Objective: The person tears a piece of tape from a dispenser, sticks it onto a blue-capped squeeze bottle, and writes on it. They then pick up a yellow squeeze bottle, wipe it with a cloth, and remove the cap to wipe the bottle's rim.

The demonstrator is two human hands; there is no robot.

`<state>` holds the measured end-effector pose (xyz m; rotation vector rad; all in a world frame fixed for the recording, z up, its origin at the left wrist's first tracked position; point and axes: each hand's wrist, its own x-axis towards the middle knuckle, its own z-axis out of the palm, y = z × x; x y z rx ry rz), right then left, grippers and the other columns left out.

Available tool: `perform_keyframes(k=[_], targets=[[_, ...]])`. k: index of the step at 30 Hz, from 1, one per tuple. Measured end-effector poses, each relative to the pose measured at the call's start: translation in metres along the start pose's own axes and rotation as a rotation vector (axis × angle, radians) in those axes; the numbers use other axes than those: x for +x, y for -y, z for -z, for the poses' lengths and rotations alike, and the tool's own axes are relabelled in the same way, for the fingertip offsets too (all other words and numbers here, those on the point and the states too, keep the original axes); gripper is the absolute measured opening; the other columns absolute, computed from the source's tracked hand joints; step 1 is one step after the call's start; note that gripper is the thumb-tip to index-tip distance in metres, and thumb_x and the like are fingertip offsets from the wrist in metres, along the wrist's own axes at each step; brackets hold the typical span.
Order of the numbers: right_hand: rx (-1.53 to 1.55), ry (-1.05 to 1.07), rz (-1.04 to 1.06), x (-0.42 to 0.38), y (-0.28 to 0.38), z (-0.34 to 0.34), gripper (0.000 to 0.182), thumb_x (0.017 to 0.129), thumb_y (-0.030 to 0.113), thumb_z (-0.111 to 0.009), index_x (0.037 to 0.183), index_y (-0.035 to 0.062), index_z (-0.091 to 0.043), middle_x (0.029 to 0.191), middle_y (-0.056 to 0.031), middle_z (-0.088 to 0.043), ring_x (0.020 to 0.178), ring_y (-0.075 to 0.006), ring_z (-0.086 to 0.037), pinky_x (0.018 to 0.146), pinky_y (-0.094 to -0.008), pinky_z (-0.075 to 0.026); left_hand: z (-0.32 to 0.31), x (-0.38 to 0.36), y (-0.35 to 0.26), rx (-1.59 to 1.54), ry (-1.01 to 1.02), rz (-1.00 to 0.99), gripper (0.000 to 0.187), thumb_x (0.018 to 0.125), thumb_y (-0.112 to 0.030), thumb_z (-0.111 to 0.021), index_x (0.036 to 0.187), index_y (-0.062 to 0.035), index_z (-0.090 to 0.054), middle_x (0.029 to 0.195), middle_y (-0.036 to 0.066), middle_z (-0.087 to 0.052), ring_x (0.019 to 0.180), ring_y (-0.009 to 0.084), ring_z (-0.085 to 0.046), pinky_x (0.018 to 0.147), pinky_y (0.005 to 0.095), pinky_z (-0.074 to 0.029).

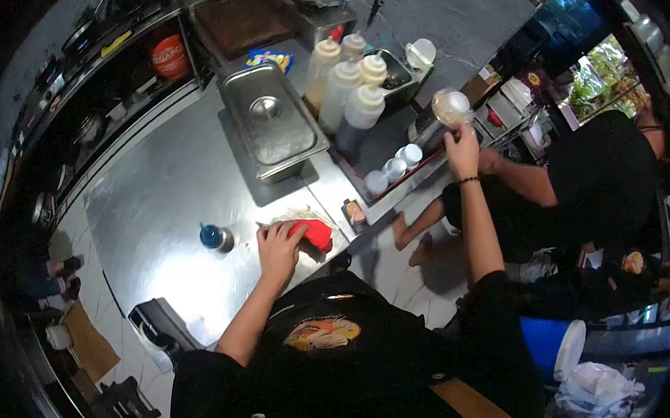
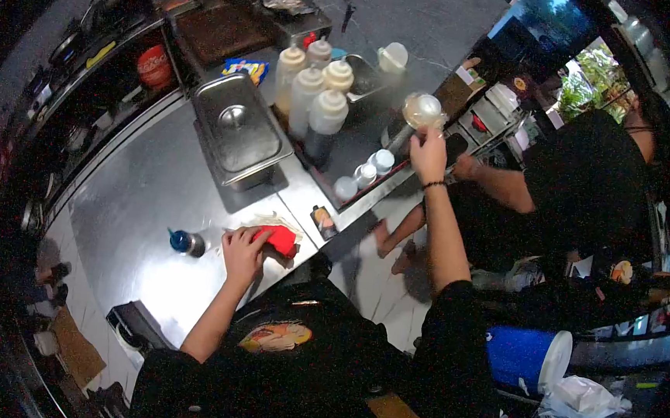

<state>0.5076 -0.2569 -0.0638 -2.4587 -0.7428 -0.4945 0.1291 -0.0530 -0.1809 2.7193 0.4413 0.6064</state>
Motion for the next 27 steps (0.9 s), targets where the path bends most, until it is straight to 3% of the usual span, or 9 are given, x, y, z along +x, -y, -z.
perform_keyframes(k=[3,4,5,8,11,17,23,24,27], targets=[[-0.147,-0.08,0.032,0.067,-0.037,-0.016,0.039,0.073,0.024,-0.062,0.106,0.005,-0.055,0.104,-0.0183,-0.055,0.095,-0.0342,-0.054,0.084,-0.0406,-0.044,-0.024,0.016,-0.006,0.048,-0.006,0.056,0.04,0.072,-0.016,-0.063,0.112,-0.0161,-0.059,0.115,0.007,-0.055,0.108,0.0235,-0.047,0.092,0.0461,-0.03],[-0.193,-0.082,0.059,0.085,-0.043,-0.019,0.044,0.072,0.027,-0.063,0.109,0.0053,-0.055,0.107,-0.0187,-0.055,0.097,-0.0346,-0.054,0.085,-0.0407,-0.044,-0.038,0.015,-0.007,0.066,0.114,0.106,0.044,0.074,-0.02,-0.063,0.116,-0.0131,-0.056,0.12,0.01,-0.052,0.114,0.0253,-0.043,0.097,0.0482,-0.027],[-0.22,0.044,0.001,0.097,-0.051,-0.022,0.047,0.071,0.028,-0.064,0.11,0.005,-0.055,0.105,-0.0194,-0.056,0.097,-0.0346,-0.055,0.086,-0.0405,-0.044,-0.052,0.013,-0.008,0.065,0.225,0.161,0.046,0.075,-0.022,-0.063,0.118,-0.0118,-0.054,0.122,0.011,-0.05,0.116,0.0266,-0.042,0.098,0.0501,-0.024],[-0.248,0.359,-0.117,0.135,-0.043,-0.013,0.056,0.065,0.034,-0.069,0.109,0.0032,-0.057,0.1,-0.022,-0.061,0.096,-0.0334,-0.059,0.083,-0.0392,-0.047,-0.056,0.029,-0.032,-0.036,0.178,0.218,0.041,0.075,-0.021,-0.062,0.114,-0.011,-0.055,0.123,0.013,-0.048,0.117,0.0291,-0.041,0.099,0.0528,-0.022],[-0.288,0.389,-0.085,0.143,-0.039,-0.002,0.053,0.063,0.035,-0.07,0.104,0.0017,-0.06,0.095,-0.0214,-0.063,0.09,-0.0329,-0.061,0.08,-0.0379,-0.048,-0.045,0.05,-0.062,-0.151,0.085,0.269,0.034,0.076,-0.019,-0.061,0.109,-0.0102,-0.057,0.118,0.012,-0.05,0.113,0.0291,-0.044,0.096,0.0473,-0.027],[-0.019,0.198,-0.024,0.17,-0.05,0.086,0.052,0.065,0.032,-0.069,0.105,0.0006,-0.06,0.095,-0.0191,-0.064,0.085,-0.0295,-0.063,0.077,-0.035,-0.049,-0.016,0.088,-0.108,-0.484,-0.023,0.393,0.026,0.077,-0.012,-0.061,0.102,-0.0076,-0.06,0.105,0.01,-0.058,0.102,0.0279,-0.052,0.091,0.0388,-0.035],[0.704,-0.026,0.015,0.133,-0.034,0.195,0.048,0.072,0.015,-0.069,0.113,-0.0025,-0.053,0.099,-0.0133,-0.061,0.089,-0.0156,-0.059,0.078,-0.0275,-0.048,0.0,0.13,-0.141,-0.808,0.066,0.419,0.023,0.079,-0.01,-0.062,0.101,-0.0038,-0.06,0.105,0.011,-0.06,0.097,0.0229,-0.057,0.082,0.0312,-0.044],[0.848,-0.028,0.034,0.12,-0.028,0.201,0.052,0.072,0.013,-0.069,0.117,-0.0027,-0.049,0.105,-0.0147,-0.059,0.094,-0.0195,-0.059,0.083,-0.0308,-0.047,0.004,0.137,-0.148,-0.924,0.127,0.422,0.025,0.08,-0.011,-0.061,0.104,-0.0034,-0.059,0.106,0.011,-0.06,0.097,0.0218,-0.057,0.083,0.0307,-0.043],[0.962,-0.324,0.462,0.058,-0.005,0.141,0.062,0.066,0.022,-0.073,0.118,0.001,-0.046,0.118,-0.0223,-0.051,0.108,-0.0313,-0.052,0.091,-0.0426,-0.043,0.04,0.171,-0.176,-1.535,0.283,0.395,0.045,0.084,-0.017,-0.06,0.124,-0.0027,-0.045,0.118,0.012,-0.053,0.103,0.0202,-0.054,0.09,0.0319,-0.041]])
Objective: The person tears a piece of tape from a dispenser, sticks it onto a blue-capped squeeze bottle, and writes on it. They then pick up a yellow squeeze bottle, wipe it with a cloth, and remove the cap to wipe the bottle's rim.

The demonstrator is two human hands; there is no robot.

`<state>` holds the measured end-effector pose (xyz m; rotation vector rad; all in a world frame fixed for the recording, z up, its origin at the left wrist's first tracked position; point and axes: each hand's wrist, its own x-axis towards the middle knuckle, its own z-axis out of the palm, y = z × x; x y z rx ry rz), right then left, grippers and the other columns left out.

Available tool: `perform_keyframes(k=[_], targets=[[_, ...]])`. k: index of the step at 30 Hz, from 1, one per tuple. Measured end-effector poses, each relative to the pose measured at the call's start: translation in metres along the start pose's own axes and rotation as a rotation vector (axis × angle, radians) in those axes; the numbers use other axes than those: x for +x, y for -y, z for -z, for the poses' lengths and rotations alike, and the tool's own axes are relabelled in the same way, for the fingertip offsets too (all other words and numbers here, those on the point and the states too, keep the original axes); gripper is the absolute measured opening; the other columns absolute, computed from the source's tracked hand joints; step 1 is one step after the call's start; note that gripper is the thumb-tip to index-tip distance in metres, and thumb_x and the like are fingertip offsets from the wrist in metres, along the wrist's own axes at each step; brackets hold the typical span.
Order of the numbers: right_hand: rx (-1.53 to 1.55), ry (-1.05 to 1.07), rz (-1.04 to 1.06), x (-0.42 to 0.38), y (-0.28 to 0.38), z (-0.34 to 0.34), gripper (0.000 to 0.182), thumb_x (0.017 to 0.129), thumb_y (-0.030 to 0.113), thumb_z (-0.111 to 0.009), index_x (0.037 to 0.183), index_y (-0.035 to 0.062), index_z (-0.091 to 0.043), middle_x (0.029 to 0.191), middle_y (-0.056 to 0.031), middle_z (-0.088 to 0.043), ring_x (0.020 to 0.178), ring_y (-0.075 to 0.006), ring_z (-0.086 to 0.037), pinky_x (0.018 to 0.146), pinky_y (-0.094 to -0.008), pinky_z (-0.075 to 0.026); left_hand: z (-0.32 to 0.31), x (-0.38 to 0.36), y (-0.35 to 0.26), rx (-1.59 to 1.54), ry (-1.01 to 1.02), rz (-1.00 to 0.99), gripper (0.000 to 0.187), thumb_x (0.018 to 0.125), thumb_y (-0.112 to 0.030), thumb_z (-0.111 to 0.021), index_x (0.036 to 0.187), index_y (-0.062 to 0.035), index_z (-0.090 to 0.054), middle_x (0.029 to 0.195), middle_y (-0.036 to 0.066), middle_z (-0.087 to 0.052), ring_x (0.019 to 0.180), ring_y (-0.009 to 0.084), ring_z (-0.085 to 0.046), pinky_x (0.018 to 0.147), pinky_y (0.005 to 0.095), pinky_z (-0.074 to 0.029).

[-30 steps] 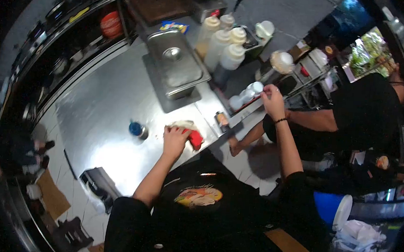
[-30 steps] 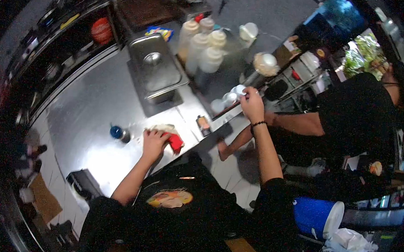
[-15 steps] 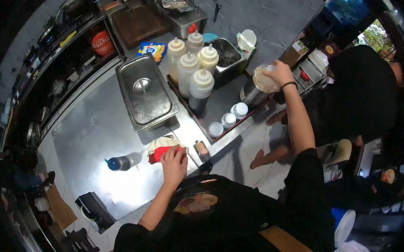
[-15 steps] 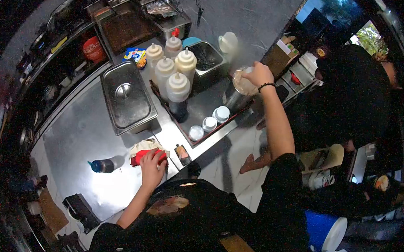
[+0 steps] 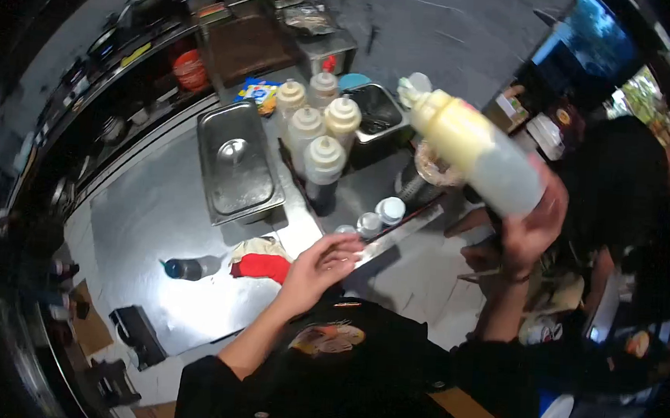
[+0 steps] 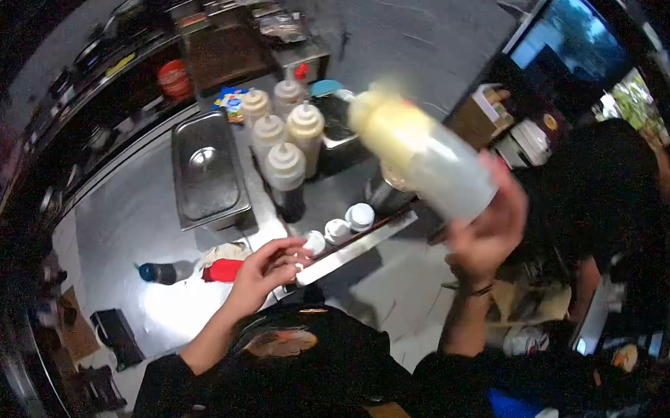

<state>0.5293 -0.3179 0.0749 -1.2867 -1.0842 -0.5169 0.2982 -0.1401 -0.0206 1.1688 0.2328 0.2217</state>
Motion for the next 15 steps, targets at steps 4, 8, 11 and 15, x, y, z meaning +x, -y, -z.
perform_keyframes(k=[4,8,11,15], targets=[[-0.149,0.313,0.491,-0.098,0.009,-0.067,0.058,0.058,0.016,-0.077,0.11,0.0179,-0.05,0.116,-0.014,-0.047,0.111,-0.0327,-0.047,0.098,-0.0475,-0.037,-0.011,-0.001,-0.02,-0.607,0.121,-0.194,0.071,0.085,-0.027,-0.059,0.138,-0.0065,-0.016,0.136,0.013,-0.032,0.122,0.0224,-0.038,0.098,0.0398,-0.035],[-0.047,0.374,0.666,-0.156,0.031,-0.125,0.044,0.063,0.016,-0.075,0.101,0.0219,-0.054,0.113,-0.0071,-0.049,0.113,-0.0292,-0.045,0.101,-0.0464,-0.034,0.005,-0.026,-0.026,-0.487,-0.262,-0.134,0.063,0.081,-0.031,-0.064,0.128,-0.002,-0.033,0.123,0.015,-0.047,0.113,0.0248,-0.048,0.095,0.0393,-0.039],[0.241,0.45,0.427,-0.173,0.065,-0.144,0.037,0.066,0.016,-0.072,0.099,0.0176,-0.055,0.112,-0.006,-0.051,0.114,-0.0278,-0.044,0.1,-0.0445,-0.035,0.024,-0.054,-0.026,-0.448,-0.292,-0.153,0.056,0.079,-0.023,-0.066,0.122,-0.0014,-0.038,0.112,0.014,-0.054,0.102,0.0216,-0.055,0.088,0.034,-0.044],[0.462,0.409,0.034,-0.167,0.104,-0.165,0.035,0.068,0.012,-0.066,0.1,0.0062,-0.053,0.107,-0.0126,-0.05,0.101,-0.0244,-0.048,0.092,-0.0391,-0.039,0.042,-0.097,-0.05,0.014,-0.485,-0.181,0.061,0.071,-0.019,-0.075,0.117,0.0005,-0.039,0.105,0.008,-0.053,0.098,0.0159,-0.053,0.085,0.0298,-0.043]])
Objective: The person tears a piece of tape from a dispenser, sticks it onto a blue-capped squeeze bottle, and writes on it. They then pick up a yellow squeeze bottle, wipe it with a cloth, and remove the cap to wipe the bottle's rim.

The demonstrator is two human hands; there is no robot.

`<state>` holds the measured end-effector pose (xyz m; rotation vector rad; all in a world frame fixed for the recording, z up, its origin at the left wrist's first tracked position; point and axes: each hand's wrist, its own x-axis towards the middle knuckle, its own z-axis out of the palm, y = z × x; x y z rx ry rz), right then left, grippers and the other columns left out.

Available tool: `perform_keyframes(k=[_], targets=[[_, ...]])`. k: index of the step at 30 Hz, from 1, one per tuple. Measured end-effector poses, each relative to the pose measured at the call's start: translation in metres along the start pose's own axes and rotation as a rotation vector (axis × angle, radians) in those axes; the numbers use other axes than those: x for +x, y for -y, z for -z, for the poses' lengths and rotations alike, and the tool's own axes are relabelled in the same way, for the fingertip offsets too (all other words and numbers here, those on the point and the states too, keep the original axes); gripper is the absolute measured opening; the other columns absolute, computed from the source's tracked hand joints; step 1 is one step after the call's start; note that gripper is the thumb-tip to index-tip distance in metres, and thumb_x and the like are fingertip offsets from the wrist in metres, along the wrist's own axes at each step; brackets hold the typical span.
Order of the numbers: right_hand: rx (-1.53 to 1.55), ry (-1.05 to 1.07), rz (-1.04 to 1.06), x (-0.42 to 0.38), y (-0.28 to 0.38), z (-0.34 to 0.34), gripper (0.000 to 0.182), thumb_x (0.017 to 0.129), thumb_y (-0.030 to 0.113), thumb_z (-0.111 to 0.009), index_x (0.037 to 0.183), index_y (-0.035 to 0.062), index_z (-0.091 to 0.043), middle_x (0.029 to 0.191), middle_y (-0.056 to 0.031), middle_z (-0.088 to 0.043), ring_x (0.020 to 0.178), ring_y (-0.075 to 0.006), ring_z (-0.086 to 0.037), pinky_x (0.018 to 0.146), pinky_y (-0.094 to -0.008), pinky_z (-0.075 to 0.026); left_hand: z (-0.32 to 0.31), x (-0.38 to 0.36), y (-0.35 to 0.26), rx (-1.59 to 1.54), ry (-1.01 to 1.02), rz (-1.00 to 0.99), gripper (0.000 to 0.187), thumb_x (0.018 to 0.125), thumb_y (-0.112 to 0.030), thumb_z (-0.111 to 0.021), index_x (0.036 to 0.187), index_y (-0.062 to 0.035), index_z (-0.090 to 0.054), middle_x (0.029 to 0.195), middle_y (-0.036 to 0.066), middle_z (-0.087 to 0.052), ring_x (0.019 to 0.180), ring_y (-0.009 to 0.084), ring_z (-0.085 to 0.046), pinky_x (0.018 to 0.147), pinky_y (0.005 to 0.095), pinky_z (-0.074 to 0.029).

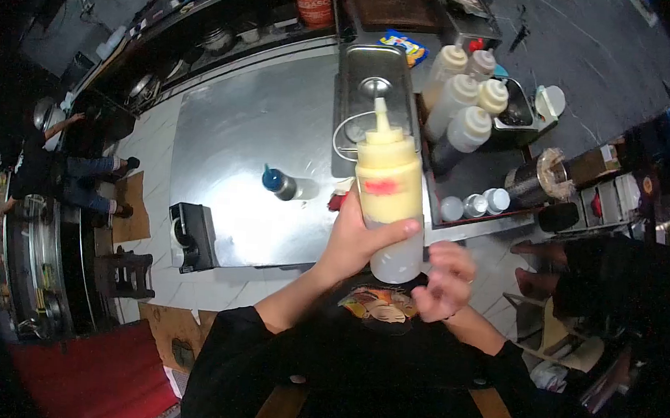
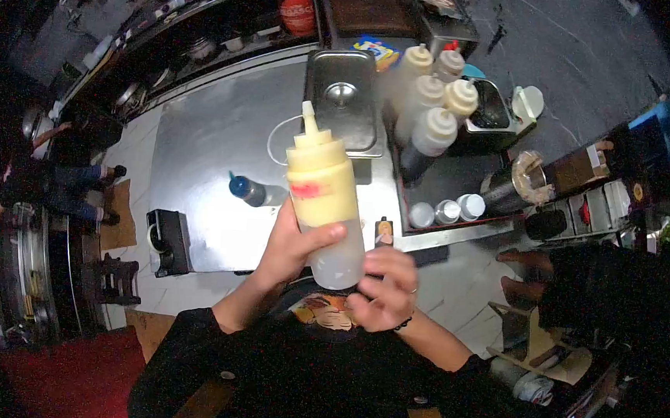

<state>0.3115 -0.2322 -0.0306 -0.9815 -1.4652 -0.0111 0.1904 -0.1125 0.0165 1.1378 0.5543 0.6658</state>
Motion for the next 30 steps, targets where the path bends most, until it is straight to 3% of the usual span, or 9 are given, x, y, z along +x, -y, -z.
perform_keyframes(k=[3,5,7,10,18,25,28,30], targets=[[-0.065,-0.019,-0.308,0.028,0.017,-0.022,0.037,0.071,0.008,-0.064,0.104,-0.0014,-0.051,0.104,-0.0139,-0.046,0.094,-0.022,-0.047,0.086,-0.0338,-0.038,0.024,-0.021,-0.015,0.143,-0.017,-0.062,0.071,0.071,-0.021,-0.075,0.122,0.0013,-0.032,0.112,0.012,-0.049,0.103,0.0175,-0.05,0.089,0.0316,-0.041],[0.159,-0.028,-0.457,0.051,0.025,-0.048,0.038,0.073,0.003,-0.063,0.108,-0.003,-0.05,0.107,-0.012,-0.044,0.098,-0.0189,-0.045,0.083,-0.0289,-0.038,0.044,-0.036,-0.016,0.156,0.039,-0.038,0.082,0.071,-0.022,-0.075,0.128,0.0008,-0.02,0.119,0.016,-0.042,0.111,0.0197,-0.044,0.094,0.0346,-0.037],[0.168,-0.014,-0.43,0.061,0.033,-0.07,0.04,0.072,0.003,-0.065,0.109,-0.0026,-0.049,0.108,-0.0111,-0.042,0.096,-0.0172,-0.045,0.082,-0.0281,-0.039,0.054,-0.052,-0.025,0.004,0.088,-0.032,0.085,0.071,-0.022,-0.075,0.129,0.0006,-0.017,0.12,0.017,-0.04,0.114,0.0213,-0.042,0.096,0.0363,-0.036],[0.167,0.014,-0.439,0.067,0.052,-0.099,0.045,0.071,0.005,-0.068,0.11,-0.0019,-0.048,0.109,-0.01,-0.041,0.093,-0.0157,-0.046,0.08,-0.0281,-0.04,0.078,-0.073,-0.043,0.022,0.139,0.032,0.087,0.071,-0.021,-0.075,0.129,0.0004,-0.014,0.12,0.017,-0.038,0.115,0.0236,-0.042,0.096,0.0385,-0.036],[0.238,0.007,-0.504,0.069,0.095,-0.147,0.052,0.068,0.005,-0.071,0.112,0.0006,-0.043,0.107,-0.0089,-0.039,0.092,-0.0135,-0.045,0.078,-0.027,-0.04,0.12,-0.115,-0.053,0.011,0.18,-0.071,0.095,0.066,-0.024,-0.079,0.126,0.0011,-0.01,0.12,0.018,-0.036,0.116,0.0255,-0.041,0.096,0.0385,-0.037],[0.24,0.042,-0.412,0.064,0.124,-0.162,0.055,0.066,0.006,-0.072,0.111,0.0013,-0.041,0.107,-0.0093,-0.038,0.093,-0.0142,-0.044,0.077,-0.0272,-0.04,0.143,-0.145,-0.064,0.029,0.321,-0.137,0.097,0.067,-0.028,-0.078,0.127,0.001,-0.007,0.121,0.018,-0.033,0.118,0.0255,-0.038,0.097,0.0384,-0.036],[0.243,0.038,-0.395,0.064,0.131,-0.169,0.055,0.066,0.007,-0.073,0.111,0.0009,-0.041,0.108,-0.0099,-0.037,0.094,-0.0147,-0.044,0.077,-0.028,-0.04,0.154,-0.154,-0.07,0.049,0.378,-0.127,0.098,0.07,-0.029,-0.076,0.129,0.0001,-0.003,0.122,0.018,-0.032,0.118,0.0264,-0.038,0.098,0.0399,-0.035],[0.233,0.047,-0.394,0.064,0.135,-0.171,0.056,0.067,0.007,-0.072,0.112,0.0008,-0.04,0.108,-0.0101,-0.038,0.093,-0.0147,-0.045,0.077,-0.0283,-0.04,0.156,-0.16,-0.086,-0.084,0.367,0.01,0.099,0.072,-0.028,-0.075,0.131,-0.0009,0.0,0.124,0.019,-0.031,0.119,0.0271,-0.037,0.098,0.0407,-0.035]])
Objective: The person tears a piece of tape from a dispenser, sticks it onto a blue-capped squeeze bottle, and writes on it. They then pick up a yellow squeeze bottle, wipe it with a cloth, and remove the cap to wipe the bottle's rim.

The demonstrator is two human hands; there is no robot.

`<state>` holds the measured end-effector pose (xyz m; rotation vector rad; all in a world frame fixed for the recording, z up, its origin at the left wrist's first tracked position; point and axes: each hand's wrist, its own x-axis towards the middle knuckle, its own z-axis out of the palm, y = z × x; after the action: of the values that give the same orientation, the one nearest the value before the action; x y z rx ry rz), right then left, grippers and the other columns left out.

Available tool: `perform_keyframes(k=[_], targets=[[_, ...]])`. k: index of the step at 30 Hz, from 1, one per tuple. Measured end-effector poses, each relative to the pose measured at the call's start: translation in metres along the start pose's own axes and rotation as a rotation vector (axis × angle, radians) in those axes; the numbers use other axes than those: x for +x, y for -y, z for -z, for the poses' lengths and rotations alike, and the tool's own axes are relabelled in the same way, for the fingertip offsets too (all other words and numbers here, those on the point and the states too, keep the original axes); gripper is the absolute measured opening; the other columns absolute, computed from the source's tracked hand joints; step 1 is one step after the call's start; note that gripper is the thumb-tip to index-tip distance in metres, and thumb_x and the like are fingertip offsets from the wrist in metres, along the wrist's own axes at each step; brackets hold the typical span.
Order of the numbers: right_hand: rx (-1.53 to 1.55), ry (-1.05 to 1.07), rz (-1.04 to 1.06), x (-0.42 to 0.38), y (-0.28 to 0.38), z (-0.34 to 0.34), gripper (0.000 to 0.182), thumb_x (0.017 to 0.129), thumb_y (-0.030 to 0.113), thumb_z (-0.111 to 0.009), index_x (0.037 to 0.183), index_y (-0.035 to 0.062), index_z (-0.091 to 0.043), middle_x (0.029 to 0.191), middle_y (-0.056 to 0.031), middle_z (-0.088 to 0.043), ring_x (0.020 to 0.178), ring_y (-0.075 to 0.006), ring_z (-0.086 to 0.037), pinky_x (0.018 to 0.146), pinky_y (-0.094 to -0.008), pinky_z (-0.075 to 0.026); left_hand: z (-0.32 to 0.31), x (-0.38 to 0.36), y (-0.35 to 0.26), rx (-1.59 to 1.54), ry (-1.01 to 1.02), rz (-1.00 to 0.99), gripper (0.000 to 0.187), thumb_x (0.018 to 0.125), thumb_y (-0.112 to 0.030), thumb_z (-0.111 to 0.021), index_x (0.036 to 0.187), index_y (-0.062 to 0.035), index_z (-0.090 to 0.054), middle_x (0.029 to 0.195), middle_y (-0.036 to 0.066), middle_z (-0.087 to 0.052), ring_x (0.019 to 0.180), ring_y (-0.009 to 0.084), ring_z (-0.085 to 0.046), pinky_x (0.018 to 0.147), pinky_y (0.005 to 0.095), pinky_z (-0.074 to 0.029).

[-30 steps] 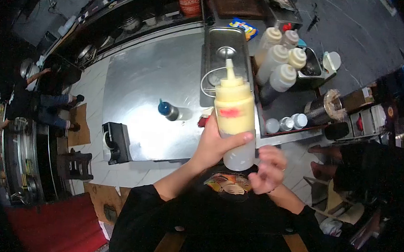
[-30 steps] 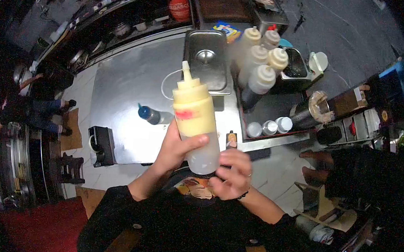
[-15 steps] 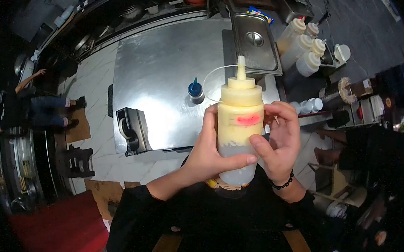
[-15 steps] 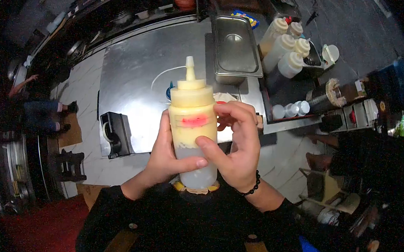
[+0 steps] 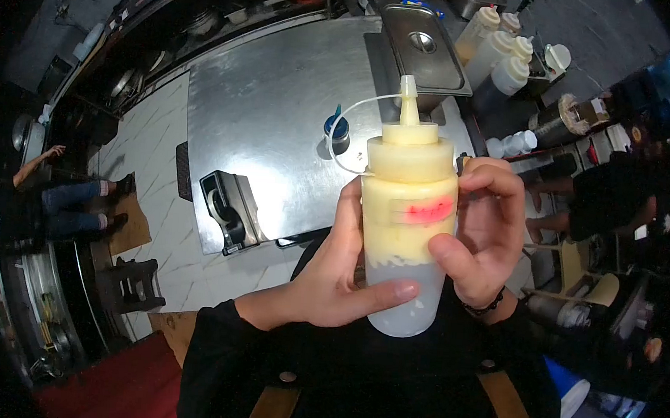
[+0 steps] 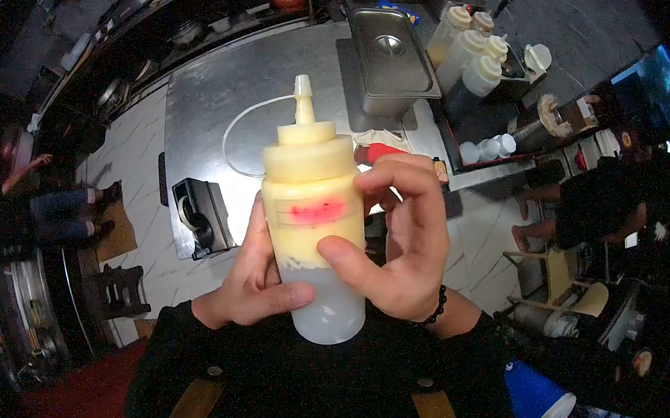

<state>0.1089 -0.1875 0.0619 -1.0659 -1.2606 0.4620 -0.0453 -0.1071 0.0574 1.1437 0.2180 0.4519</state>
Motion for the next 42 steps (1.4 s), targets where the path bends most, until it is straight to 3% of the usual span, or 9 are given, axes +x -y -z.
perform_keyframes(k=[8,15,19,24,28,31,34,39,42], targets=[[-0.165,-0.009,0.003,0.008,0.002,-0.013,0.063,0.07,0.007,-0.07,0.121,0.001,-0.034,0.105,-0.012,-0.05,0.091,-0.0155,-0.052,0.078,-0.0294,-0.043,0.015,0.0,0.017,0.104,-0.177,-0.158,0.102,0.067,-0.02,-0.078,0.132,-0.0036,-0.002,0.122,0.018,-0.035,0.113,0.0254,-0.043,0.095,0.0404,-0.038],[-0.478,-0.354,-0.308,0.027,-0.097,0.06,0.031,0.079,0.012,-0.063,0.106,-0.0001,-0.052,0.098,-0.0122,-0.058,0.087,-0.0205,-0.057,0.077,-0.0276,-0.044,0.054,0.002,0.028,-0.238,-0.239,0.118,0.084,0.066,-0.012,-0.074,0.131,-0.0062,-0.021,0.113,0.013,-0.047,0.102,0.0225,-0.052,0.089,0.0384,-0.043],[-1.176,0.265,-0.29,-0.045,-0.27,0.107,0.038,0.075,0.023,-0.066,0.107,0.0061,-0.055,0.11,-0.0159,-0.054,0.099,-0.0311,-0.053,0.081,-0.041,-0.044,0.068,0.0,0.041,-0.354,-0.161,0.173,0.082,0.068,-0.009,-0.071,0.132,-0.0071,-0.02,0.115,0.015,-0.046,0.106,0.0248,-0.051,0.09,0.0405,-0.043],[-1.288,0.281,-0.531,-0.07,-0.319,0.092,0.033,0.078,0.021,-0.064,0.108,0.0121,-0.056,0.11,-0.0108,-0.055,0.098,-0.0245,-0.054,0.079,-0.0386,-0.044,0.06,-0.002,0.048,-0.177,-0.117,0.1,0.089,0.067,-0.014,-0.075,0.134,-0.0055,-0.016,0.122,0.014,-0.04,0.111,0.0238,-0.047,0.094,0.0393,-0.038],[0.192,-0.321,-0.65,-0.035,-0.273,0.078,0.024,0.088,0.014,-0.052,0.109,0.0024,-0.053,0.097,-0.0014,-0.058,0.084,-0.0108,-0.056,0.075,-0.0229,-0.044,0.061,0.003,0.052,-0.006,-0.096,0.098,0.093,0.063,-0.018,-0.078,0.133,-0.0023,-0.019,0.121,0.012,-0.042,0.113,0.0212,-0.043,0.097,0.0359,-0.034],[0.58,-0.378,-0.496,0.007,-0.162,0.048,0.044,0.09,0.016,-0.043,0.132,0.0034,-0.034,0.118,-0.007,-0.052,0.103,-0.0156,-0.053,0.089,-0.0285,-0.041,0.065,0.009,0.062,-0.006,-0.043,0.119,0.085,0.062,-0.016,-0.077,0.129,-0.0016,-0.027,0.118,0.015,-0.047,0.103,0.0248,-0.053,0.088,0.0389,-0.043],[0.515,-0.137,-0.341,0.012,-0.114,0.042,0.053,0.09,0.018,-0.039,0.137,0.0003,-0.024,0.137,-0.0108,-0.035,0.125,-0.0201,-0.035,0.103,-0.0318,-0.027,0.062,0.02,0.065,-0.05,0.0,0.137,0.082,0.06,-0.014,-0.076,0.127,-0.0001,-0.032,0.116,0.016,-0.05,0.1,0.0258,-0.057,0.088,0.0398,-0.046],[1.11,0.158,-0.306,0.019,-0.082,0.012,0.085,0.074,0.074,-0.037,0.12,0.0033,-0.033,0.123,-0.0132,-0.042,0.116,-0.0213,-0.041,0.1,-0.0366,-0.031,0.053,0.034,0.054,-0.02,0.014,0.061,0.091,0.06,-0.011,-0.076,0.133,-0.0035,-0.022,0.122,0.011,-0.043,0.112,0.0188,-0.044,0.097,0.0332,-0.033],[0.61,0.077,-0.427,0.028,-0.075,0.009,0.049,0.08,0.034,-0.063,0.108,0.0048,-0.034,0.108,-0.0083,-0.047,0.104,-0.0153,-0.048,0.091,-0.032,-0.039,0.058,0.036,0.062,0.028,0.016,0.152,0.091,0.057,-0.008,-0.076,0.132,-0.0046,-0.024,0.119,0.009,-0.045,0.112,0.0171,-0.044,0.095,0.0332,-0.035]])
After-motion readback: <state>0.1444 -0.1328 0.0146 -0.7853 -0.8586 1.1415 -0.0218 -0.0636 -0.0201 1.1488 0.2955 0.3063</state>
